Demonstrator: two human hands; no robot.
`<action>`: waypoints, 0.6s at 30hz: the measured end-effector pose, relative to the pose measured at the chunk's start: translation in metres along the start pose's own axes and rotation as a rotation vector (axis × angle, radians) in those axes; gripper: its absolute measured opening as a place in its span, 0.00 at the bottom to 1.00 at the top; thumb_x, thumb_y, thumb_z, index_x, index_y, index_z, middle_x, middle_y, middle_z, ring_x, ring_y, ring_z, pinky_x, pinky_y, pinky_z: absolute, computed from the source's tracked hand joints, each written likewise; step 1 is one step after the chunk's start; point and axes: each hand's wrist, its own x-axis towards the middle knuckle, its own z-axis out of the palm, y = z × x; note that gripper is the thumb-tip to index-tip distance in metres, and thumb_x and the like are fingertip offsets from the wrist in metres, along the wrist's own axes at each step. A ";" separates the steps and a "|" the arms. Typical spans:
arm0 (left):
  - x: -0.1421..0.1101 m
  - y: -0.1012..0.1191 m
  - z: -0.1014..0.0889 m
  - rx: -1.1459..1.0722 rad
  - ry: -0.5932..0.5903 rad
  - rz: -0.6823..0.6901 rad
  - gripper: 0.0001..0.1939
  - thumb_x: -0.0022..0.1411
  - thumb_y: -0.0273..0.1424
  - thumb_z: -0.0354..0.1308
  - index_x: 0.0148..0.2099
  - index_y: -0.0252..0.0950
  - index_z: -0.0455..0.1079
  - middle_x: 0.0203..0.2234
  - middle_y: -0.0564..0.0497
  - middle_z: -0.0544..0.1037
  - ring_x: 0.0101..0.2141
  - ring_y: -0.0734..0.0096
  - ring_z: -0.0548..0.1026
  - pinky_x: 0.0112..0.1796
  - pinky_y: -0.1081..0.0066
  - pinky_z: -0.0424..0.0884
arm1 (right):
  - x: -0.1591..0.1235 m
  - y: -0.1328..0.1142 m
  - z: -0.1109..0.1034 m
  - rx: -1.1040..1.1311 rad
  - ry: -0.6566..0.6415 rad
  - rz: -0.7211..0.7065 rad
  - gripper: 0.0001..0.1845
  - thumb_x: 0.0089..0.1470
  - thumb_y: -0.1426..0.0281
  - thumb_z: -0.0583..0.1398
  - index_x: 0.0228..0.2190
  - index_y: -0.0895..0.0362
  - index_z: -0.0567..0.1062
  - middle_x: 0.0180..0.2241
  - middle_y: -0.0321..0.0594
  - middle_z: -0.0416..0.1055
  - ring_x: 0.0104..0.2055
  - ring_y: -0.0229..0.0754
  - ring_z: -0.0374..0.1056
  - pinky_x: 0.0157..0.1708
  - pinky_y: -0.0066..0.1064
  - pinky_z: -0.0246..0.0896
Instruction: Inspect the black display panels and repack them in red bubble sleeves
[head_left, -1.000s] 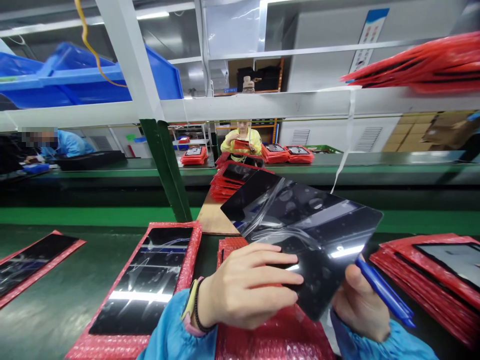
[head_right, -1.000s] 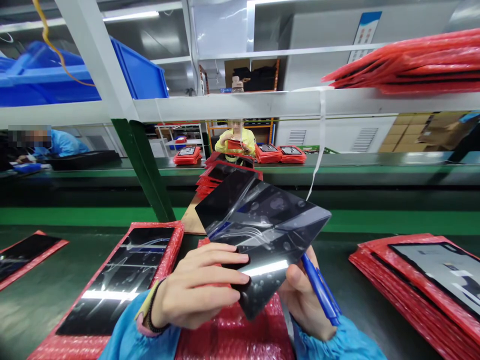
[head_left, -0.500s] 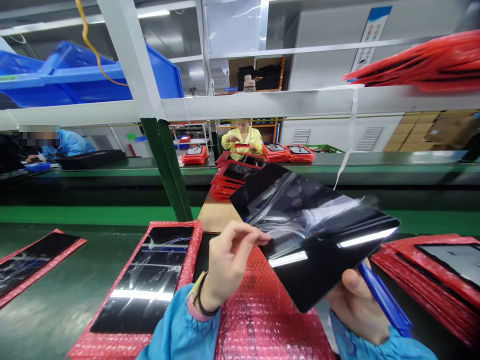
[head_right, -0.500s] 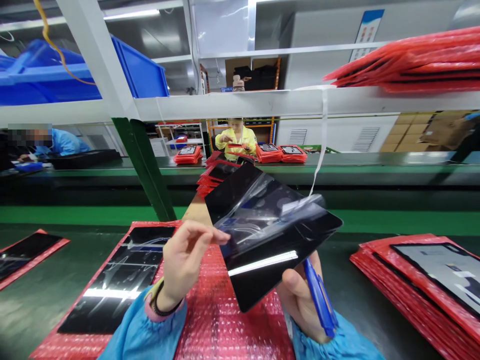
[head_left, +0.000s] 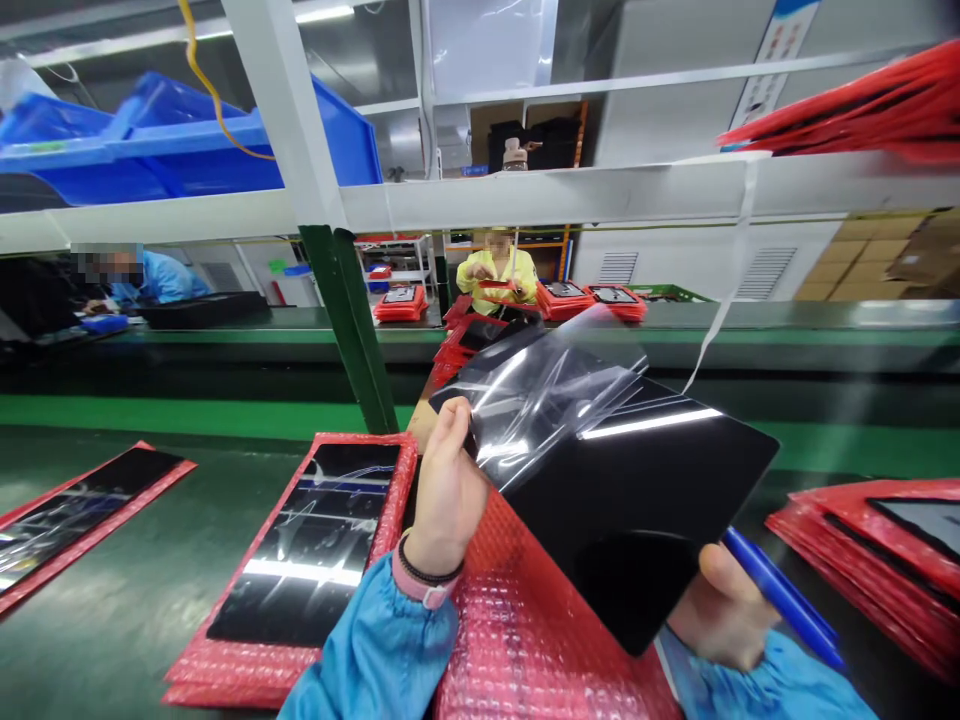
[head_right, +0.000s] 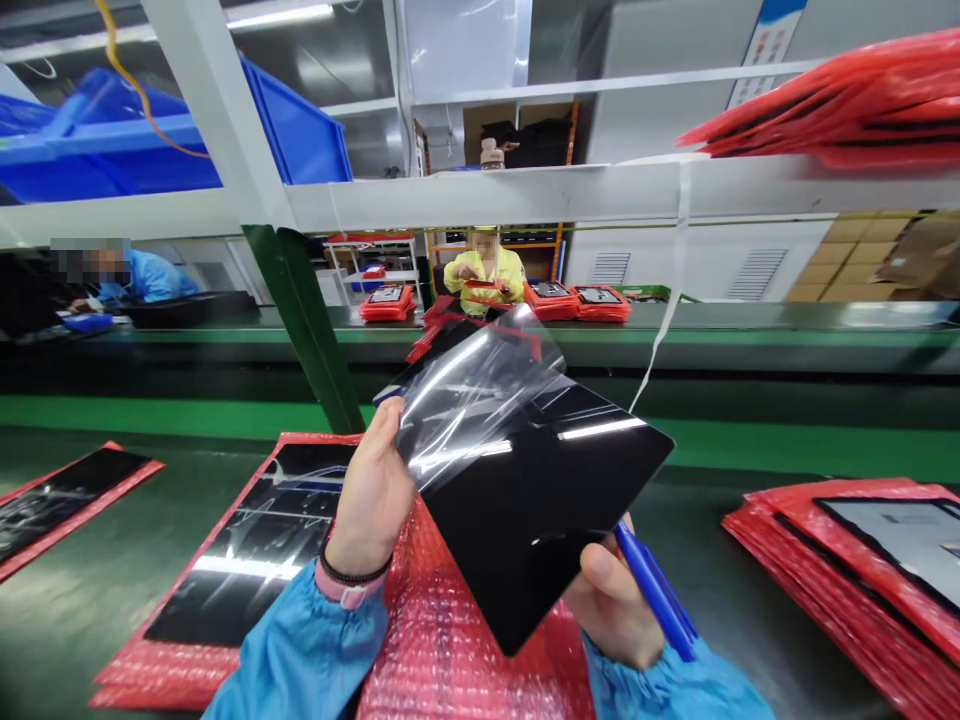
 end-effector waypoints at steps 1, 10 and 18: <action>0.000 0.000 0.000 -0.005 0.058 0.015 0.01 0.60 0.29 0.60 0.36 0.38 0.73 0.36 0.55 0.75 0.40 0.78 0.73 0.45 0.80 0.66 | 0.001 0.002 0.003 0.056 0.017 0.042 0.28 0.46 0.50 0.62 0.49 0.42 0.74 0.40 0.40 0.79 0.44 0.59 0.74 0.47 0.52 0.68; -0.006 0.020 -0.006 -0.157 0.090 0.241 0.04 0.62 0.33 0.59 0.39 0.40 0.73 0.38 0.58 0.73 0.44 0.79 0.70 0.50 0.77 0.65 | -0.004 -0.008 0.041 0.113 -0.114 0.126 0.39 0.37 0.62 0.71 0.53 0.41 0.69 0.55 0.38 0.69 0.61 0.54 0.60 0.57 0.45 0.59; -0.004 0.029 -0.006 -0.178 0.142 0.278 0.03 0.61 0.31 0.60 0.36 0.39 0.74 0.33 0.58 0.74 0.37 0.80 0.72 0.44 0.79 0.68 | -0.011 -0.001 0.041 0.129 -0.277 0.188 0.40 0.37 0.66 0.72 0.53 0.44 0.67 0.52 0.41 0.72 0.52 0.57 0.70 0.52 0.49 0.64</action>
